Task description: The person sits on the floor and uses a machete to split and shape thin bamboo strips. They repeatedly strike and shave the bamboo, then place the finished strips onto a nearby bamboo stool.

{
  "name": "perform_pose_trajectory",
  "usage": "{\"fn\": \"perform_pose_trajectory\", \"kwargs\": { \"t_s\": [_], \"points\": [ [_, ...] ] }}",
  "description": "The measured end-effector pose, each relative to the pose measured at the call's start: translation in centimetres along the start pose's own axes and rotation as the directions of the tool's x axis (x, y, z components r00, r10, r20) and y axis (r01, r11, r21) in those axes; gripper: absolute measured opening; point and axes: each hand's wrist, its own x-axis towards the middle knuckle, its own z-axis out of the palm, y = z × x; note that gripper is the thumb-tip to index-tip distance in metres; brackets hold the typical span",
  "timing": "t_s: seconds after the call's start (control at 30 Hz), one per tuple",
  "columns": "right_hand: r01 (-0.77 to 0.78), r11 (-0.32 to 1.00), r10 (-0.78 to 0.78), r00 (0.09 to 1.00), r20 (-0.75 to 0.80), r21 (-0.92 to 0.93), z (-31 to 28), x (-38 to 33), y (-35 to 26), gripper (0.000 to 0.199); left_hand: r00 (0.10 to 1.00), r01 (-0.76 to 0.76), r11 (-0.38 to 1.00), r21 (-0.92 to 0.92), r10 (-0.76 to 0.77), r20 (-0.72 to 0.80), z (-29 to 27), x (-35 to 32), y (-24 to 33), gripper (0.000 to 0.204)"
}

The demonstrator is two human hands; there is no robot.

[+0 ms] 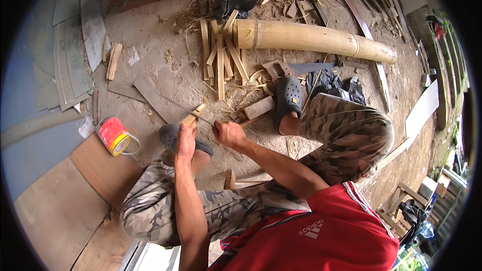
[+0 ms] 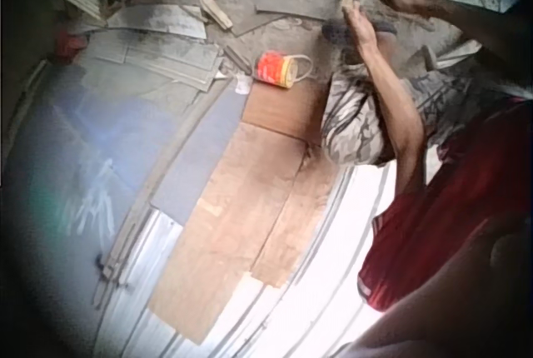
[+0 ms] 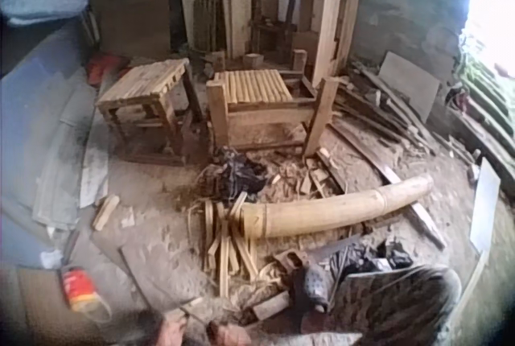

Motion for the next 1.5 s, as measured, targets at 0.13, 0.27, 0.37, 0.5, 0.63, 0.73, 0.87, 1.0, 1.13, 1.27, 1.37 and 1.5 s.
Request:
{"fn": "perform_pose_trajectory", "kwargs": {
  "t_s": [0.13, 0.27, 0.37, 0.5, 0.63, 0.73, 0.87, 1.0, 1.13, 1.27, 1.37, 1.5],
  "points": [
    [-0.023, 0.995, 0.022, 1.000, -0.015, -0.100, 2.4, -0.6, 3.2, 0.025, 0.999, 0.016, 1.000, 0.005, -0.016, 0.051, 1.9, -0.1, 1.4, 0.114],
    [0.003, 0.999, -0.002, 0.999, 0.043, -0.035, -0.6, 0.3, 0.8, 0.022, 0.999, -0.026, 0.999, -0.045, 0.025, -0.023, 0.7, -0.3, 0.3, 0.112],
    [0.090, 0.996, -0.088, 0.995, 0.042, -0.026, -0.3, -0.6, 0.9, 0.024, 1.000, 0.002, 1.000, 0.006, -0.002, -0.001, 1.3, -0.5, 1.2, 0.118],
    [-0.113, 0.992, 0.117, 0.991, 0.068, -0.053, 1.1, 0.4, 3.0, 0.026, 0.998, 0.024, 0.997, 0.078, -0.029, 0.059, 1.3, -0.3, 1.3, 0.123],
    [-0.122, 0.992, 0.123, 0.992, 0.041, -0.023, 0.1, -0.2, 1.5, 0.028, 0.996, 0.003, 0.985, 0.171, -0.018, 0.084, 1.0, 0.0, 0.6, 0.131],
    [-0.177, 0.984, 0.177, 0.984, 0.016, 0.019, 0.0, -0.7, 1.2, 0.028, 0.995, -0.006, 0.975, 0.222, -0.017, 0.103, 0.8, 0.5, -0.1, 0.131],
    [-0.133, 0.990, 0.132, 0.991, 0.032, 0.040, -0.7, -1.0, 0.4, 0.025, 1.000, 0.025, 0.988, 0.153, -0.025, 0.000, -0.1, 0.7, -1.5, 0.129],
    [-0.043, 0.996, 0.043, 0.999, 0.000, 0.075, -1.8, -1.9, -2.6, 0.023, 0.999, 0.026, 0.984, 0.175, -0.032, 0.028, 0.4, 0.7, 1.2, 0.119],
    [-0.031, 0.987, 0.044, 0.996, 0.081, -0.159, 1.8, -0.6, 2.8, 0.027, 0.999, -0.005, 0.992, 0.127, 0.000, 0.036, 0.4, 0.6, 0.7, 0.123],
    [-0.174, 0.983, 0.179, 0.975, 0.135, -0.052, 0.2, 0.5, 2.6, 0.030, 0.995, 0.040, 0.974, 0.223, -0.060, 0.083, 0.5, 1.0, 1.4, 0.126],
    [-0.179, 0.983, 0.183, 0.979, 0.089, -0.050, -0.1, -0.2, 1.1, 0.032, 0.994, 0.043, 0.959, 0.279, -0.068, 0.080, 1.1, 0.8, 2.0, 0.127],
    [-0.193, 0.980, 0.191, 0.981, 0.040, 0.056, -0.5, -1.2, -0.1, 0.032, 1.000, 0.002, 0.972, 0.233, -0.002, -0.002, 0.7, 1.0, 0.6, 0.120]
  ]
}}
